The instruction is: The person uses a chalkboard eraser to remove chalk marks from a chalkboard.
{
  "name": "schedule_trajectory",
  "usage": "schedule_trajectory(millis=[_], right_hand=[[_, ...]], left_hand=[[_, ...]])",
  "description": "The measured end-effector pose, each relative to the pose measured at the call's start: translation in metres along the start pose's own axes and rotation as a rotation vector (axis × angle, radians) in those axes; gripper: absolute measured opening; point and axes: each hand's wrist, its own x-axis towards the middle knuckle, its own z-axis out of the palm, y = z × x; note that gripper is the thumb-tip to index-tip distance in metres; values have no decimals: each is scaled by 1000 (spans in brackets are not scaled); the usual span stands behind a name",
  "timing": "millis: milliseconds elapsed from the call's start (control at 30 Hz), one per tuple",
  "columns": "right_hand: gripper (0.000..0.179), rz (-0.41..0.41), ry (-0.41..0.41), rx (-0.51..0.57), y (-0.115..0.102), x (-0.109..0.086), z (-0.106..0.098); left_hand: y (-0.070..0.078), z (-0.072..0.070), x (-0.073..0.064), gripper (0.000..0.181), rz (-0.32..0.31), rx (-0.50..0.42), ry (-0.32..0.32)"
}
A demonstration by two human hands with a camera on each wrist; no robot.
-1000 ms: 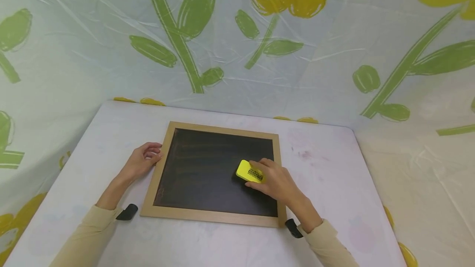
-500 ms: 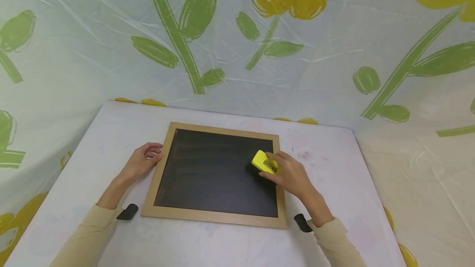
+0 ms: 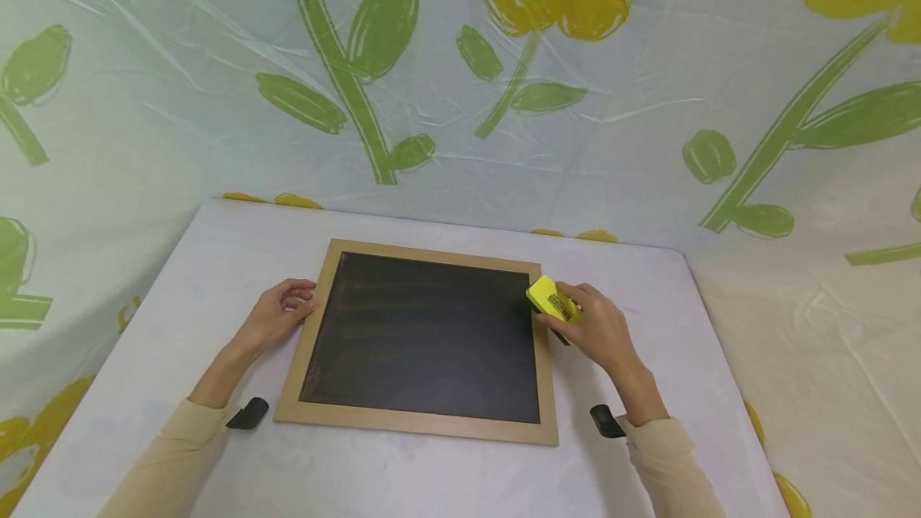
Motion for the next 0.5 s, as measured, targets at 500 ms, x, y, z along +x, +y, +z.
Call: schedule_trajectory(millis=[500], right_hand=[[63,196,38,-37,47,-11,-12]], left_hand=[[2,0,-1,38,-7,6,-5]])
